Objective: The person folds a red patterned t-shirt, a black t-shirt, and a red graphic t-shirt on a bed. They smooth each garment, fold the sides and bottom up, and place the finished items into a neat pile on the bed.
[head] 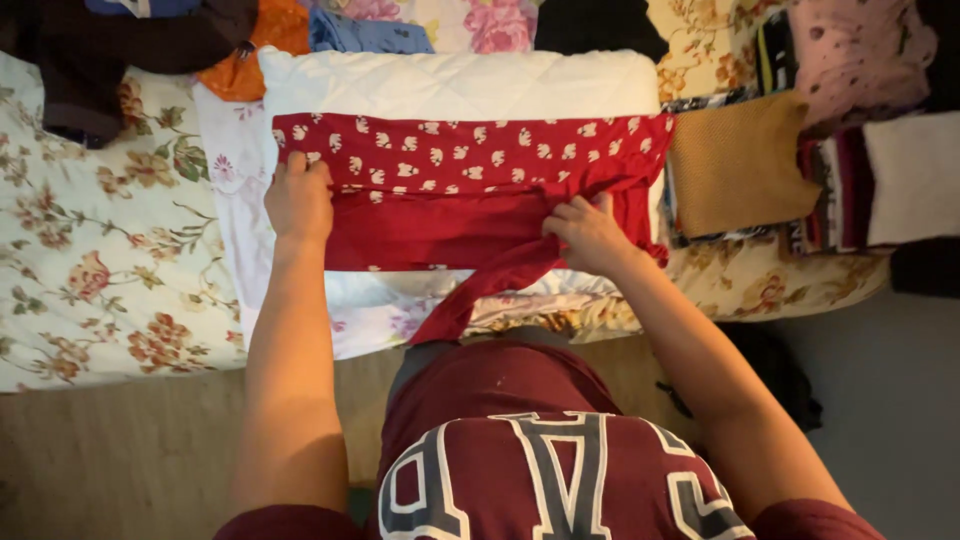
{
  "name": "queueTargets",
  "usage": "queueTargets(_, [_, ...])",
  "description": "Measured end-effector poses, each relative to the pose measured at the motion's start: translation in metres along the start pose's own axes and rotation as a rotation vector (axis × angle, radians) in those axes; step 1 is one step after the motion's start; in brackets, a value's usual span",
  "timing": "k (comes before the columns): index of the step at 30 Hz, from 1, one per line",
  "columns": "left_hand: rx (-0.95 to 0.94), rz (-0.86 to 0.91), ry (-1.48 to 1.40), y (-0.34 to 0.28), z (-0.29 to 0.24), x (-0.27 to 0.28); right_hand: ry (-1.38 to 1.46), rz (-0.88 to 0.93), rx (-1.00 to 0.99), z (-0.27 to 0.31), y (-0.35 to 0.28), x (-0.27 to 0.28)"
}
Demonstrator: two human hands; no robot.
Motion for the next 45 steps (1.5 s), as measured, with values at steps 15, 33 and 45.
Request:
queueTargets(15, [0.062, -0.022, 0.073, -0.046, -0.004, 0.047, 0.055, 0.129, -0.175, 0.021, 0.004, -0.007])
queueTargets(33, [-0.265, 0.941, -0.794, -0.098, -0.22, 0.057, 0.752, 0.199, -0.056, -0.018, 0.0, 0.04])
queueTargets(45, [0.314, 0.683, -0.523, -0.106, -0.063, 0.09, 1.139, 0.353, -0.131, -0.043, 0.047, 0.017])
Point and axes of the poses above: each hand's wrist, its own y-axis towards the middle knuckle, its own x-axis out of the back of the hand, z = x × y, the point moved 5 cm from there along y, towards the middle knuckle, and after that the axes turned 8 degrees about -x, right-handed, at the moved point
